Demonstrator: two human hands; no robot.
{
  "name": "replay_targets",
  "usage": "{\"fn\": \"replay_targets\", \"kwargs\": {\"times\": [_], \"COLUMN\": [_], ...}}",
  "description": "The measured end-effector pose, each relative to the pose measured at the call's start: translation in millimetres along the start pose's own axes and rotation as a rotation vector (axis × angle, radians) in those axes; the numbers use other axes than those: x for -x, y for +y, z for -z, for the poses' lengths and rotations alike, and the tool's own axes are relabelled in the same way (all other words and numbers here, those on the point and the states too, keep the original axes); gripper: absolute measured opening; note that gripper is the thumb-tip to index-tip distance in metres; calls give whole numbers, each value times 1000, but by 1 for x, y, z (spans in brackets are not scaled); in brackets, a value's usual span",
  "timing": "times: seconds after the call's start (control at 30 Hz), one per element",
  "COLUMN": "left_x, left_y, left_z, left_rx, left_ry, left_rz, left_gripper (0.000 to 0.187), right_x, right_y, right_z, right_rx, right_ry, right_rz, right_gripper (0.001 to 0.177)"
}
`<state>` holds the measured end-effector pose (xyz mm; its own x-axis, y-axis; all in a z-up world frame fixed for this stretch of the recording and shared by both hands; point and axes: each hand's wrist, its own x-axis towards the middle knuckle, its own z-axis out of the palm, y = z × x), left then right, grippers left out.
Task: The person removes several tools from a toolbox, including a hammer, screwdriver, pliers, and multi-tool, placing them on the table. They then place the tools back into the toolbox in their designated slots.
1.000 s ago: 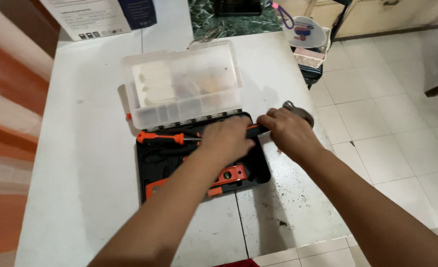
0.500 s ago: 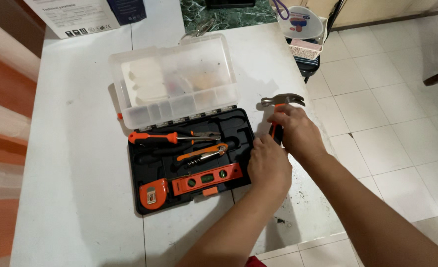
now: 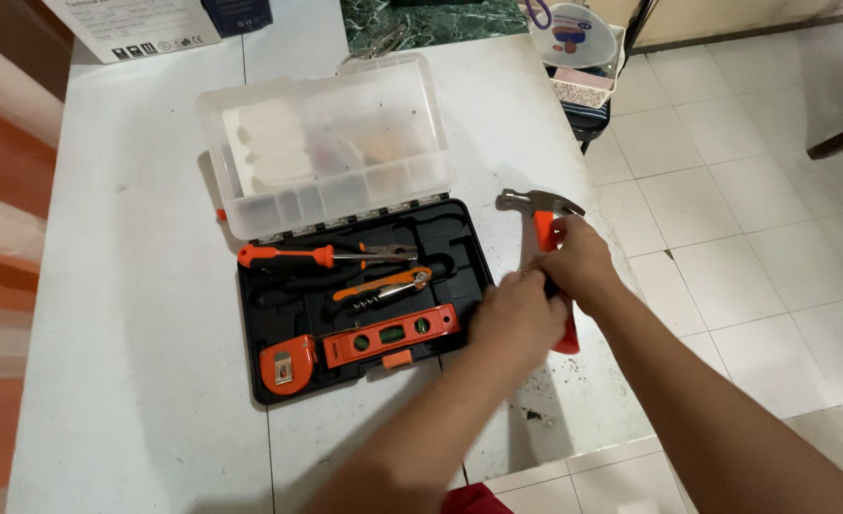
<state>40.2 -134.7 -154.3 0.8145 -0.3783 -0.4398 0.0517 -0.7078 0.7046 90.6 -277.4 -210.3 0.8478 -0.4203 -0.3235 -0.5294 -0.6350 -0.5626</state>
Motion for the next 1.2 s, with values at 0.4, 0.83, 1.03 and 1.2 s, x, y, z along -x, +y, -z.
{"fn": "replay_targets", "kwargs": {"times": [0.4,0.83,1.03,1.2], "left_x": [-4,-2,4,16], "left_y": [-43,-100,-136,-156], "left_z": [63,114,145,148], "left_rx": [-203,-483,-511,-636], "left_ry": [244,287,445,483], "left_rz": [-271,-295,-197,-117], "left_gripper": [40,46,44,40], "right_x": [17,21,29,42], "right_y": [20,-29,-93,-113], "right_z": [-20,-7,-32,-59], "right_rx": [343,430,310,431], "right_ry": [121,150,39,-138], "right_rz": [273,569,894,931], "right_gripper": [24,46,43,40]}}
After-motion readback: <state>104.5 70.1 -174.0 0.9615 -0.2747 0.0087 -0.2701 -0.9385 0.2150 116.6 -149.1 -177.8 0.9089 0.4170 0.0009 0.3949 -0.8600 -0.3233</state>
